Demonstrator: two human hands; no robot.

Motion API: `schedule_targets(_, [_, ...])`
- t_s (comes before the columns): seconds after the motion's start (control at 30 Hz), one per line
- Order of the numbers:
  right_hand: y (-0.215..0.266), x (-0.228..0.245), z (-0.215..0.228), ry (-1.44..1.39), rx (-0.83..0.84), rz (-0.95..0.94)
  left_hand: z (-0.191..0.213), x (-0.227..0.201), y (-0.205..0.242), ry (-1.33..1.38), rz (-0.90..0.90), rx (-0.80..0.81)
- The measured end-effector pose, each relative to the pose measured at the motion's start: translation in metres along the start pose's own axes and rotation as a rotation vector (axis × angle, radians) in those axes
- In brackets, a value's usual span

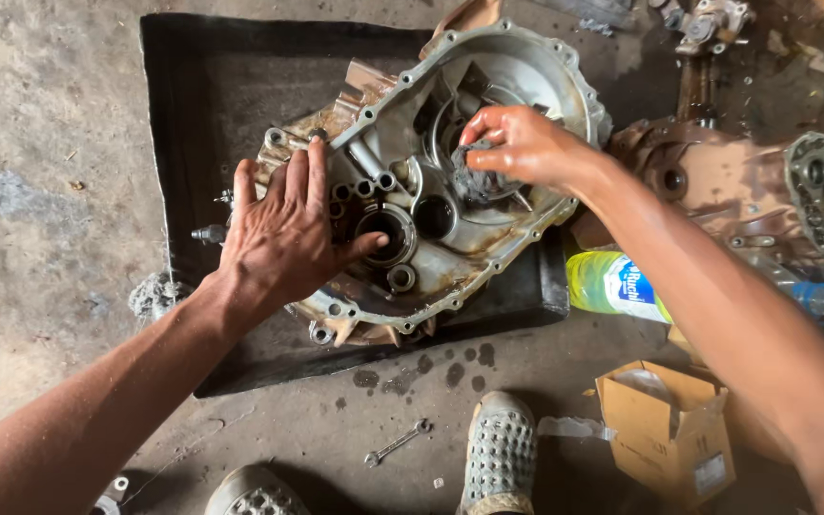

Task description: The person pours a liquid from a plastic bottle into a disassembled engine casing and then uses a cloth to scrub the interior surfaces. The person repeatedly wipes the inside of the casing, focusing on the central bearing area and the surrounding metal walls.

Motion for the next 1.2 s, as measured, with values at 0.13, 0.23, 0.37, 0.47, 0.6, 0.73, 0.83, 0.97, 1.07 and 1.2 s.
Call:
schedule_targets(0.13, [0.061, 0.057, -0.038, 0.151, -0.150, 0.374, 0.004, -0.003, 0.000, -0.005, -0.041, -0.083])
schedule_targets(0.23, [0.103, 0.087, -0.084, 0.513, -0.298, 0.728, 0.003, -0.004, -0.002, -0.019, -0.052, -0.086])
schedule_targets(0.37, [0.119, 0.099, -0.077, 0.669, -0.488, 0.715, 0.000, 0.003, 0.000, 0.017, -0.027, -0.073])
schedule_targets(0.47, [0.114, 0.100, -0.074, 0.692, -0.480, 0.670, -0.003, 0.000, -0.001, 0.022, -0.029, -0.052])
schedule_targets(0.6, [0.092, 0.096, -0.089, 0.896, -0.526, 0.607, 0.003, -0.001, -0.001, 0.042, -0.038, -0.078])
schedule_targets(0.73, [0.050, 0.056, -0.050, 0.539, -0.172, 0.271, 0.000, 0.001, 0.000, -0.028, -0.015, -0.008])
schedule_targets(0.83, [0.054, 0.014, 0.019, 0.453, -0.158, -0.052, -0.009, -0.003, -0.001, -0.054, -0.006, 0.049])
schedule_targets(0.97, [0.044, -0.005, 0.053, 0.393, -0.077, -0.016, 0.002, 0.000, -0.002, 0.000, -0.046, -0.079])
schedule_targets(1.07, [0.007, -0.015, -0.004, 0.418, 0.061, 0.089, -0.001, -0.001, -0.001, -0.009, -0.049, -0.076])
schedule_targets(1.2, [-0.011, -0.009, -0.038, 0.641, 0.130, 0.117, -0.005, 0.001, -0.001, -0.021, -0.055, -0.087])
Point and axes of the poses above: each hand's wrist, its own y-axis away from the middle knuckle, its own z-axis out of the back of the hand, x = y × z, the point moved 10 cm from there along -y, towards the middle knuckle, and after that the axes turned 8 degrees about -z, right-handed, at the moved point
